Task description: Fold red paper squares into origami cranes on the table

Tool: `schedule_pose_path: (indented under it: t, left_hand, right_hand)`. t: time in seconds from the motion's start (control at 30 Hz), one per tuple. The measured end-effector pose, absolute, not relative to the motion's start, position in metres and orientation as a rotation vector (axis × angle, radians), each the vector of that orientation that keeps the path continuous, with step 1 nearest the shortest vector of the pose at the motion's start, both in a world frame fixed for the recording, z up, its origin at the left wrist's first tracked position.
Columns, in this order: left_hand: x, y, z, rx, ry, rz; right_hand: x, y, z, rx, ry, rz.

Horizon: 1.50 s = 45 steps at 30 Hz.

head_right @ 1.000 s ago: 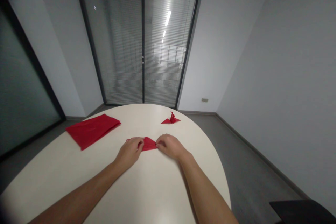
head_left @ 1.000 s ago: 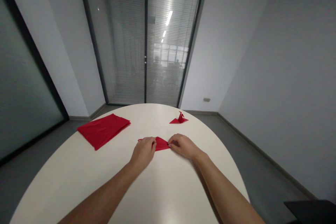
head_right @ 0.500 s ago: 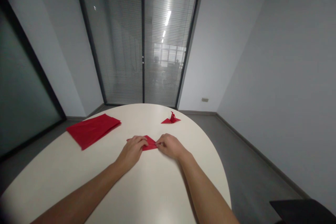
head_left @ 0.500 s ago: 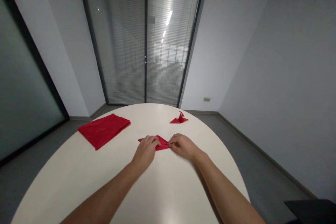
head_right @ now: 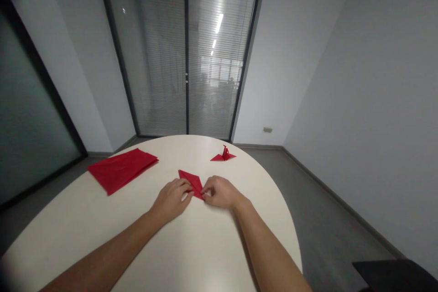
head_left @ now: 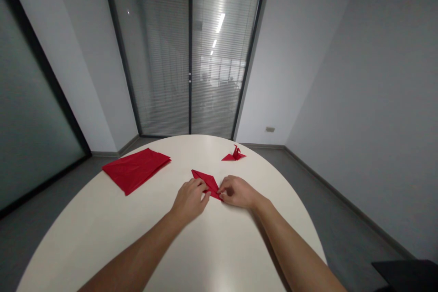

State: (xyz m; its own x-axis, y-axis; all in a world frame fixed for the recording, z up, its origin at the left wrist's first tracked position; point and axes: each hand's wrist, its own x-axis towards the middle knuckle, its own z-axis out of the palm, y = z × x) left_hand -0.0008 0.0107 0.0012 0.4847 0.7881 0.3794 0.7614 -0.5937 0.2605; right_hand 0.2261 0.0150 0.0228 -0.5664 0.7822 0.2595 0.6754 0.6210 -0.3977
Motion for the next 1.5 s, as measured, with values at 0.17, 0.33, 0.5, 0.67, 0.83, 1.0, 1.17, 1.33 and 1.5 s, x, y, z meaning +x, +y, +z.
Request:
schedule_pose_path:
  t: [0.17,0.33,0.5,0.67,0.83,1.0,1.17,1.33,1.5]
  left_hand:
    - [-0.002,0.014,-0.001,2.618,1.388,0.734]
    - [-0.003,0.015,-0.003,2.564,1.310,0.774]
    - [-0.004,0.014,-0.003,2.566,1.233,0.801]
    - [-0.007,0.014,-0.003,2.566,1.128,0.745]
    - [-0.011,0.015,-0.003,2.541,1.057,0.676]
    - [-0.013,0.015,-0.005,2.554,1.037,0.650]
    - [-0.015,0.014,-0.006,2.579,1.014,0.629]
    - [-0.011,0.011,0.000,2.595,1.059,0.682]
    - [-0.006,0.008,0.005,2.585,1.109,0.738]
  right_hand:
    - [0.227,0.014,0.021,-1.086,-2.418,0.309]
    - [0.229,0.016,0.015,-1.005,-2.454,0.223]
    - [0.230,0.018,0.013,-1.029,-2.474,0.215]
    - [0.227,0.018,0.015,-0.994,-2.481,0.237]
    - [0.225,0.018,0.018,-0.963,-2.458,0.266]
    - [0.225,0.017,0.017,-0.978,-2.444,0.297]
    - [0.227,0.017,0.014,-0.992,-2.419,0.319]
    - [0.225,0.018,0.016,-0.948,-2.423,0.301]
    - [0.222,0.017,0.020,-0.925,-2.451,0.306]
